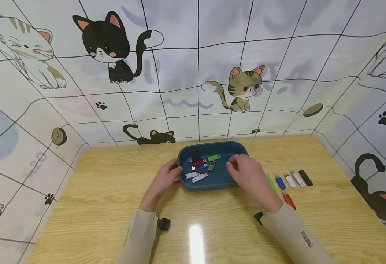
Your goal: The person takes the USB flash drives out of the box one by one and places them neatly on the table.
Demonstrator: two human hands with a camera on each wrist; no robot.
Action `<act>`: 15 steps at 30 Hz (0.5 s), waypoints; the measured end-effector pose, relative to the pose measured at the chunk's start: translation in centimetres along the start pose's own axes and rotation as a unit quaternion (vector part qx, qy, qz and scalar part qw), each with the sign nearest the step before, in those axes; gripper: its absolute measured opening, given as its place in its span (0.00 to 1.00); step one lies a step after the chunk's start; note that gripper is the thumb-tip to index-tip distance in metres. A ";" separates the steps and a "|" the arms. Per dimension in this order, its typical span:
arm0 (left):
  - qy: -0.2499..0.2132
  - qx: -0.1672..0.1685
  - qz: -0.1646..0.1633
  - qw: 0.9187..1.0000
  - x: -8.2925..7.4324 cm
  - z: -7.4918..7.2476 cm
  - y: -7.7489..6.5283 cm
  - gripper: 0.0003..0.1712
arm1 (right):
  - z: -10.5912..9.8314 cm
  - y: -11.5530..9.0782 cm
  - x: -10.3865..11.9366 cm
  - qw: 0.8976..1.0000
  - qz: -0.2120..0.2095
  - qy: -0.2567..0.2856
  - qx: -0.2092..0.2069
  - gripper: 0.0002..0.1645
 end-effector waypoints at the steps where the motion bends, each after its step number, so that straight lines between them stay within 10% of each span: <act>1: 0.000 0.002 0.003 1.000 0.0 0.0 0.0 0.29 | 0.3 0.2 0.2 1.000 0.001 -0.005 0.005 0.14; 15: -0.004 0.006 0.002 1.000 0.0 0.0 0.1 0.29 | 5.0 3.1 1.3 0.994 0.026 -0.055 0.087 0.19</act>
Point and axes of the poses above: each hand's wrist, its own y-axis towards the middle knuckle, its own z-axis out of the palm, x = y × z, the point moved 6 cm from there along y, towards the middle knuckle, and after that the axes turned 13 degrees about -x, right-handed, at the moved point
